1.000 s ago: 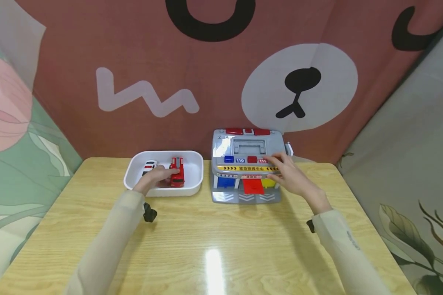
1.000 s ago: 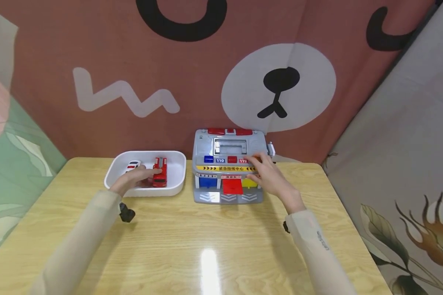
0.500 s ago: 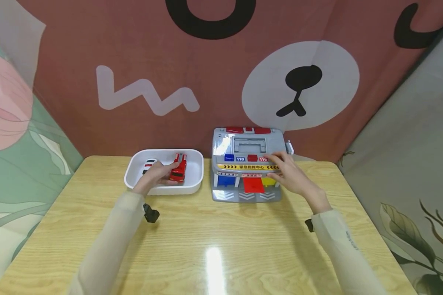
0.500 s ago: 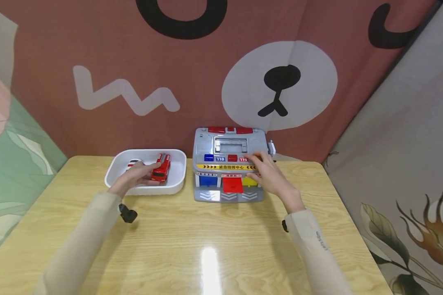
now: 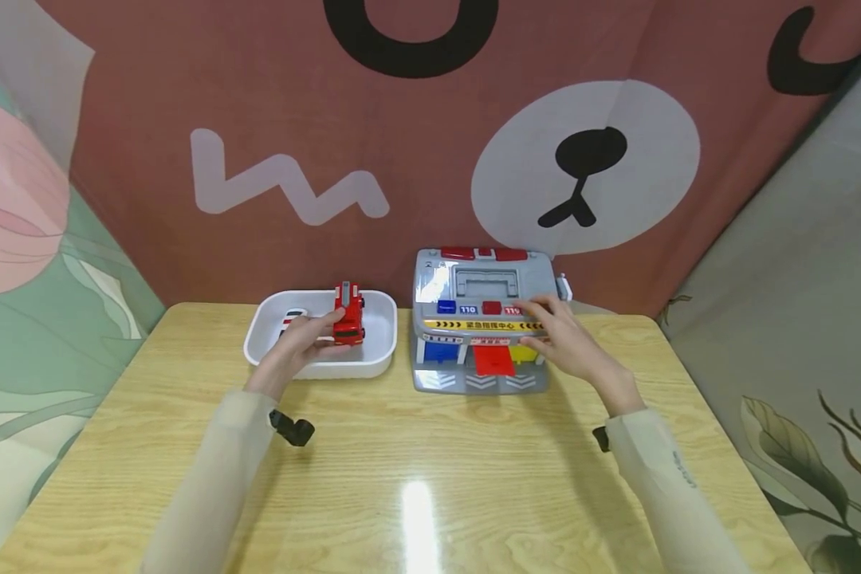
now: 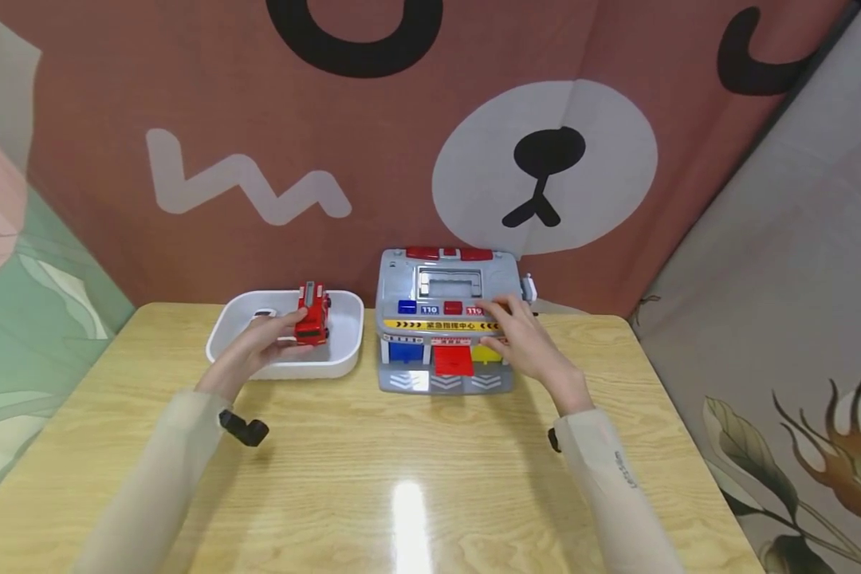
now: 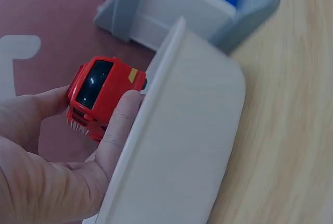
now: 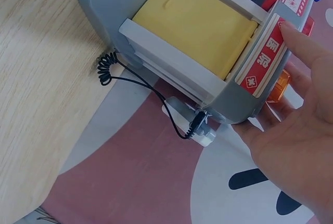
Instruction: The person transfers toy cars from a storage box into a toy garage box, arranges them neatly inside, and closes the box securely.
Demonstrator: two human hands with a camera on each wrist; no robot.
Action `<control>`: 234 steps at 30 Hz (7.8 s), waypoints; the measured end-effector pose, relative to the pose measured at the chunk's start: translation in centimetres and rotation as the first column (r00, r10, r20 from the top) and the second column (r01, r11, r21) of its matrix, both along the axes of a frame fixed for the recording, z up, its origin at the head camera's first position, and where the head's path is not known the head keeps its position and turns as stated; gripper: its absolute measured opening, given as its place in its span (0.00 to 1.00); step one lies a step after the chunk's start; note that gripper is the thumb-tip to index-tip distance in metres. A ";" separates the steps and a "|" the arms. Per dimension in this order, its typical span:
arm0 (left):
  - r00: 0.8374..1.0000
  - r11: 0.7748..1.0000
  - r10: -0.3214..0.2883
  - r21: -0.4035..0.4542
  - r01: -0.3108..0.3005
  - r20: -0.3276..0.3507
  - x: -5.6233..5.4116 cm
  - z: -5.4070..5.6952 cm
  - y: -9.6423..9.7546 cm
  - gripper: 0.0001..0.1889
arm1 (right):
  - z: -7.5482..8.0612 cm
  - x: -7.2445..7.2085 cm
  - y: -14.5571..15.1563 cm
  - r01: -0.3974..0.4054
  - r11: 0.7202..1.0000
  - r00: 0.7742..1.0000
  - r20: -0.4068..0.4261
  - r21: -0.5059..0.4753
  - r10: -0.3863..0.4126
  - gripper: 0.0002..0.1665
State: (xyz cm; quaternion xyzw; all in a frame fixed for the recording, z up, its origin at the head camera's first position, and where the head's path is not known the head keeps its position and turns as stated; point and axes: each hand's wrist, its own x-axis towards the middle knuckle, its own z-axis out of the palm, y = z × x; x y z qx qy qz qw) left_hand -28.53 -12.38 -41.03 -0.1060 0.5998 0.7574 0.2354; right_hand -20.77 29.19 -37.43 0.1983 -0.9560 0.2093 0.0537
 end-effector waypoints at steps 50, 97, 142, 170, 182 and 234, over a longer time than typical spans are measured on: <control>0.967 0.972 -0.224 0.050 0.231 -0.119 11.7 -2.0 5.8 0.26 | -0.2 0.2 0.5 0.009 0.998 1.000 0.003 -0.055 -0.008 0.37; 0.944 0.933 -0.328 0.165 0.320 0.024 9.6 -6.0 17.1 0.21 | 0.0 -0.3 0.2 -0.015 0.999 1.000 -0.017 -0.040 0.014 0.35; 0.998 0.983 -0.051 0.176 0.055 -0.023 9.7 -5.7 19.5 0.28 | -0.2 -0.4 -0.2 -0.006 0.999 1.000 -0.016 -0.031 0.006 0.36; 0.966 0.987 -0.160 -0.034 0.157 -0.201 8.5 -7.1 19.5 0.24 | -0.3 -0.1 0.0 -0.007 0.999 0.999 -0.034 -0.032 0.006 0.36; 0.960 0.980 -0.173 0.062 0.191 -0.220 7.6 -7.0 19.4 0.19 | -0.6 0.0 0.1 -0.010 0.999 0.999 -0.034 -0.049 0.009 0.35; 0.926 0.929 -0.326 0.117 0.351 -0.188 5.9 -4.6 18.4 0.45 | -0.4 -0.2 0.1 -0.013 0.999 0.999 -0.034 -0.038 0.012 0.36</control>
